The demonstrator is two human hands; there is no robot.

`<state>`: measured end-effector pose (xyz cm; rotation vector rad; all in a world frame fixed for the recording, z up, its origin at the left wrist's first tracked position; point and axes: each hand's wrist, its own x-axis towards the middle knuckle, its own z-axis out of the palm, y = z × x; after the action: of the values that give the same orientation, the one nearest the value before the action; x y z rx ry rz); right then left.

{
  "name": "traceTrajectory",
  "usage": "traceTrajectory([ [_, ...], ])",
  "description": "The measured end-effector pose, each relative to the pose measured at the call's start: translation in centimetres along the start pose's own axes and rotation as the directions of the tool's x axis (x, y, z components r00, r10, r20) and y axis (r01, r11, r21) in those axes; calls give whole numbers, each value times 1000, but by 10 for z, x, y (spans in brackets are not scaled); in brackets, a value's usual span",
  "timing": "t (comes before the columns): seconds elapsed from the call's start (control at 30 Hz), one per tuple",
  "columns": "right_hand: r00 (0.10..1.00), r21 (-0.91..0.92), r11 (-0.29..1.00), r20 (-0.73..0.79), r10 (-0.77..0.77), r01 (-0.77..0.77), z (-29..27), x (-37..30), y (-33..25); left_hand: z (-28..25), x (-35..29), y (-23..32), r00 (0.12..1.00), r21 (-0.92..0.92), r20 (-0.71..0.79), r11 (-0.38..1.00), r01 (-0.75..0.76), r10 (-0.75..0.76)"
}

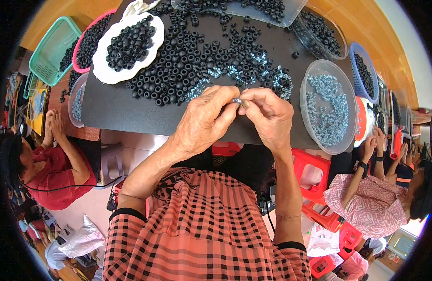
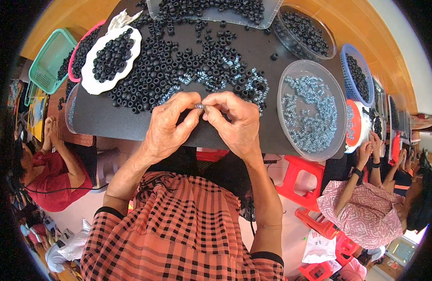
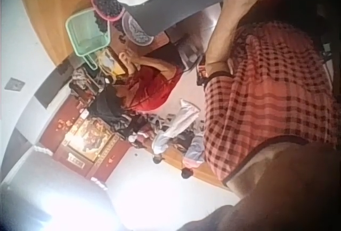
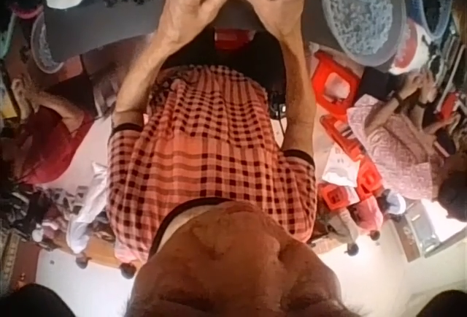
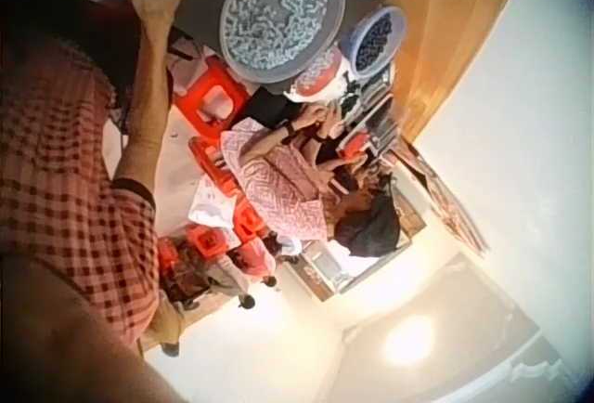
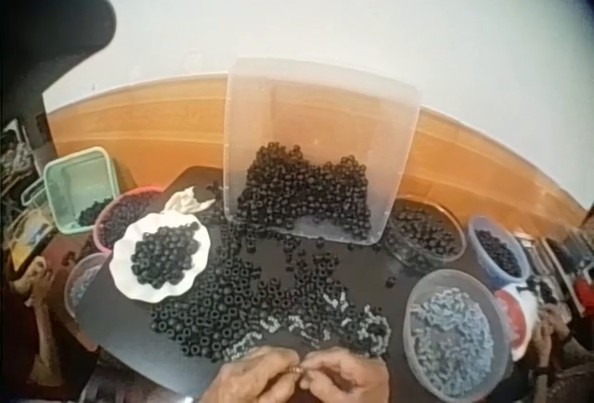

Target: The person assembles small parts by picking up black rings and inserting metal coils into them by hand.

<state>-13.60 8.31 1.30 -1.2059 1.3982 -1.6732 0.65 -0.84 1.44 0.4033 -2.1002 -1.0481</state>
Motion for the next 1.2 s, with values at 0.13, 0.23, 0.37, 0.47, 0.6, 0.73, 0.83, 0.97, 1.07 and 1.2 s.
traceTrajectory([
  [0.13,1000,-25,1000,10,-9,9,-1,-1,1,-1,0,1,1000,30,23,1000,7,-8],
  [0.23,1000,-29,1000,10,-2,2,-1,-1,1,0,-1,0,1000,18,13,1000,-10,10],
  [0.37,1000,-8,1000,0,6,-6,-2,-1,0,0,0,2,1000,-2,15,1000,18,-18],
  [0.47,1000,-7,1000,8,-23,23,-1,0,1,-1,-1,1,1000,-23,17,1000,13,-13],
  [0.6,1000,-28,999,19,-24,24,-2,0,0,1,-1,0,1000,-22,24,1000,18,-18],
  [0.73,1000,-3,1000,9,-17,18,-3,0,0,2,1,2,998,-77,12,995,65,-64],
  [0.83,999,-14,999,17,-30,30,-3,0,-1,3,0,1,998,-96,12,993,68,-67],
  [0.97,999,-41,999,23,-31,31,-3,0,0,2,0,2,995,-89,24,991,103,-102],
  [1.07,999,-9,999,24,-33,33,-2,0,-1,3,-1,2,996,-116,13,989,93,-92],
  [1.2,999,-9,999,13,-31,32,-2,-1,-1,3,0,1,997,-102,2,992,79,-79],
])
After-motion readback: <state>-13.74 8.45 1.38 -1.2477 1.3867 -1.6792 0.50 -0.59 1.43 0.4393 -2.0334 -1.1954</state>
